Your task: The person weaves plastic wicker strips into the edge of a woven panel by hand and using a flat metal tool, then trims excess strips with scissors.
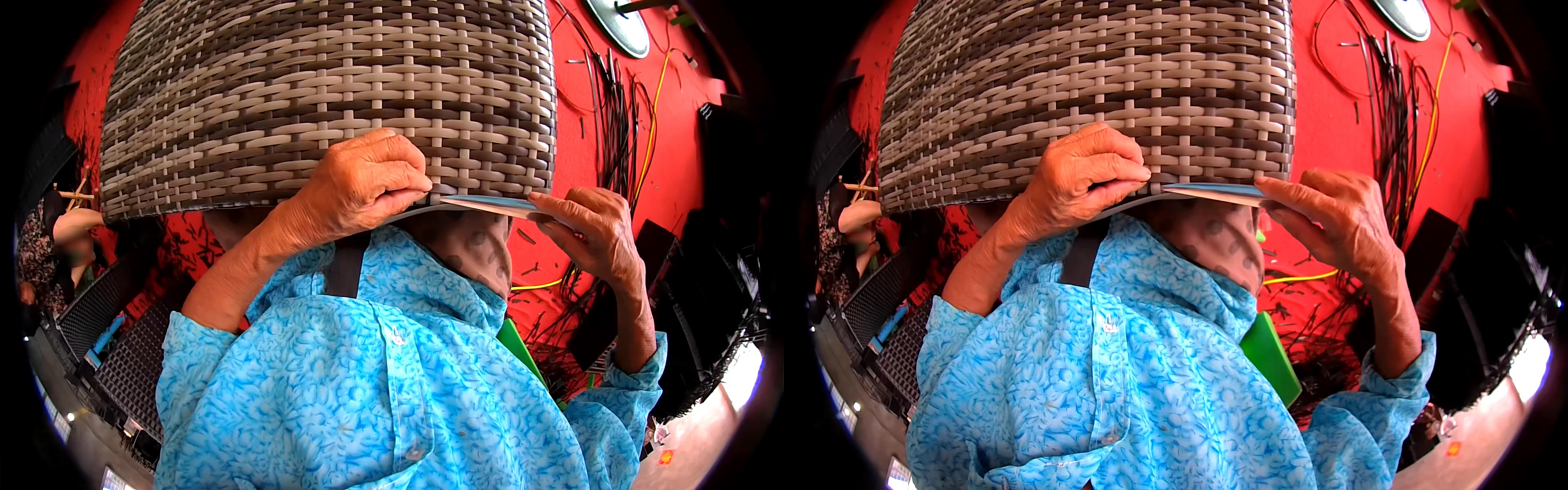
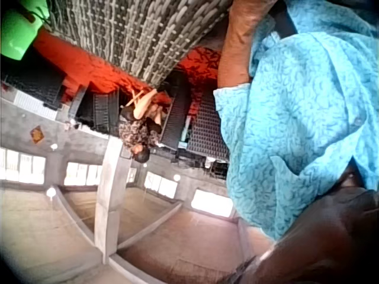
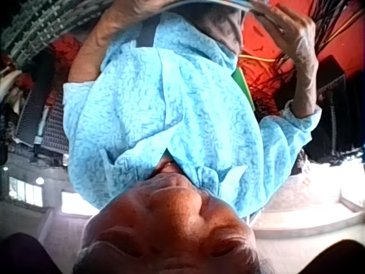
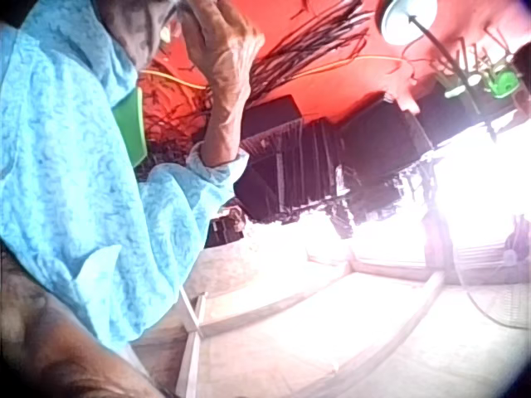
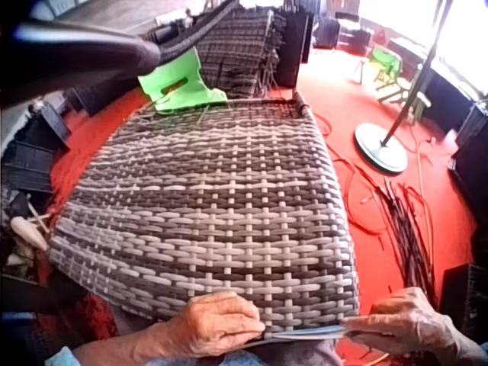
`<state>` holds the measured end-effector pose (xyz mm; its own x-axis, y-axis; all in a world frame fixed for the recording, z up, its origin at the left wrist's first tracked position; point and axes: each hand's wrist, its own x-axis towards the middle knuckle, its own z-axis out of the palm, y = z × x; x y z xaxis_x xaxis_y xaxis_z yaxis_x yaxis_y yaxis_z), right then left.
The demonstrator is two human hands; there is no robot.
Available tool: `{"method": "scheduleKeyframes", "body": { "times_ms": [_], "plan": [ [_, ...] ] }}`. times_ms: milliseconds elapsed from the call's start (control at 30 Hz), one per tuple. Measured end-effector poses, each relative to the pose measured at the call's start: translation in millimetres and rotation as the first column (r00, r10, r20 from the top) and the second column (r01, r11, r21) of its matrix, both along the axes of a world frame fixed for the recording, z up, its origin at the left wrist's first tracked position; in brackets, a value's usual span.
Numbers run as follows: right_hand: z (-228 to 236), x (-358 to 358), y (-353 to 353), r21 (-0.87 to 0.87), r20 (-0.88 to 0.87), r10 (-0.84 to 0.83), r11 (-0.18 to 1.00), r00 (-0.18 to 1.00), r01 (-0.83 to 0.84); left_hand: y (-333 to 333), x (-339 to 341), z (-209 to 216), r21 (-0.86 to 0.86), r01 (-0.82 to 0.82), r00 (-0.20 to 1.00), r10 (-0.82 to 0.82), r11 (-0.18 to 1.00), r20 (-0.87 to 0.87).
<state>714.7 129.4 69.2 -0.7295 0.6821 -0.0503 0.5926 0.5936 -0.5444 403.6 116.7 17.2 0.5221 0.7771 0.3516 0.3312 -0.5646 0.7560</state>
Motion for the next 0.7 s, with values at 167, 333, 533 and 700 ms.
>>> {"method": "scheduleKeyframes", "body": {
  "times_ms": [167, 333, 533, 700],
  "plan": [
    [-3, -3, 9, 0.167, -0.015, 0.082, 0.983, 0.996, -0.079, 1, -1, 3, -0.077, 0.024, 1.000, -0.025, 0.997, -0.016],
    [-4, -4, 12, 0.130, -0.017, 0.091, 0.988, 0.996, -0.088, 0, 0, 1, -0.110, 0.024, 1.000, -0.025, 0.994, -0.003],
    [1, -7, 0, -0.099, -0.037, -0.023, 0.995, 0.999, 0.019, -2, 0, -1, -0.075, 0.009, 1.000, -0.009, 0.997, 0.005],
    [7, -6, -12, -0.200, 0.002, -0.134, 0.971, 0.991, 0.132, -4, 0, -2, -0.016, 0.003, 1.000, -0.002, 1.000, 0.009]
  ]
}}
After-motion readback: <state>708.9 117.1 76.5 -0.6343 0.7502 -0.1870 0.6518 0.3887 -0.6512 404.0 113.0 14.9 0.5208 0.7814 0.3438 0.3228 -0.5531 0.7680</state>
